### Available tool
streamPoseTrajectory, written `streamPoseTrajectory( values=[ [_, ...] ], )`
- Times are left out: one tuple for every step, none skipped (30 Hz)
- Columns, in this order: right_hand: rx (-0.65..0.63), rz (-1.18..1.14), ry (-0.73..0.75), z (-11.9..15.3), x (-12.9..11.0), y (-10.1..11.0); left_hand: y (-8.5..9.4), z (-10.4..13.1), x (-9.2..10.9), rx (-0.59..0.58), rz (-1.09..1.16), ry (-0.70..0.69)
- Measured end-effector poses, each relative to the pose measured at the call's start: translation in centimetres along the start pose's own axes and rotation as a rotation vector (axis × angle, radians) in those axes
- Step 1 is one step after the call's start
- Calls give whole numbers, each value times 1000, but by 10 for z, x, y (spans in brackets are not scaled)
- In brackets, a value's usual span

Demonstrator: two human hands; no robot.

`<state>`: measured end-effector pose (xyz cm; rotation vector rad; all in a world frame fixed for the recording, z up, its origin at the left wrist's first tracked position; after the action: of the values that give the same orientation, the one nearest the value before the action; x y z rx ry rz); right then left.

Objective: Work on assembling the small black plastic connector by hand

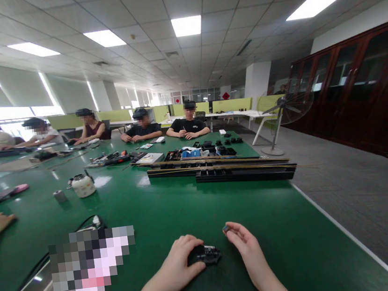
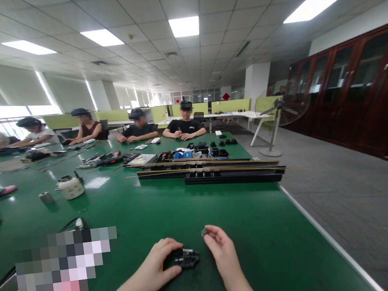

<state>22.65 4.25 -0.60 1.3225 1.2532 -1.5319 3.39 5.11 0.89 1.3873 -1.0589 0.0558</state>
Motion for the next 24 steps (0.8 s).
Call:
streamPoseTrajectory(
  values=[
    [6,-11,-8,0,2,1,0,0,0,1,2,-2],
    [12,-25,-16,-1,4,2,0,0,-1,2,3,-5],
    [20,-42,-22,-2,6,3,-1,1,-1,3,3,-8],
    [26,-60,-27,-2,8,5,-1,1,-1,3,3,-11],
    [31,-78,-33,-3,9,5,-1,1,-1,3,3,-12],
    [38,-96,-39,-3,11,6,-1,1,-1,4,3,-13],
    [42,-113,-46,-4,12,7,-1,1,-1,5,3,-12],
    [46,-130,-53,-4,12,7,-1,1,-1,6,3,-11],
    [50,-146,-60,-4,12,7,0,1,-1,6,3,-11],
    [57,-161,-67,-4,12,7,0,1,-1,7,4,-12],
    [66,-175,-73,-4,11,8,0,1,0,7,5,-13],
    [73,-188,-79,-4,10,8,0,0,0,7,6,-15],
    [78,-198,-83,-3,9,8,0,0,0,6,5,-15],
    [82,-205,-86,-3,9,8,0,0,0,5,5,-14],
    [84,-210,-88,-3,8,9,0,0,0,4,4,-13],
    [86,-217,-90,-4,8,9,0,0,0,3,3,-13],
    [89,-226,-94,-4,8,10,0,1,0,3,3,-13],
    [93,-241,-101,-4,9,10,0,1,0,3,3,-13],
    [97,-261,-109,-4,9,11,0,1,0,4,3,-14],
    [102,-286,-119,-4,10,11,0,1,1,4,4,-13],
    [107,-313,-130,-4,11,11,0,1,1,7,1,-14],
    [111,-340,-140,-4,11,11,0,0,1,5,-1,-16],
    [114,-364,-146,-4,11,11,0,0,2,7,-3,-18],
    [115,-385,-150,-4,11,11,1,0,2,6,-4,-18]
  ],
)
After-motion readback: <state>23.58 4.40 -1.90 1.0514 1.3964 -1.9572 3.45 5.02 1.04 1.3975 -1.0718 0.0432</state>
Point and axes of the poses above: each hand's wrist, its own z-axis away from the middle knuckle, its own y-axis out of the back of the hand, x = y × z, the point moved 6 cm from there along -z, towards the middle knuckle
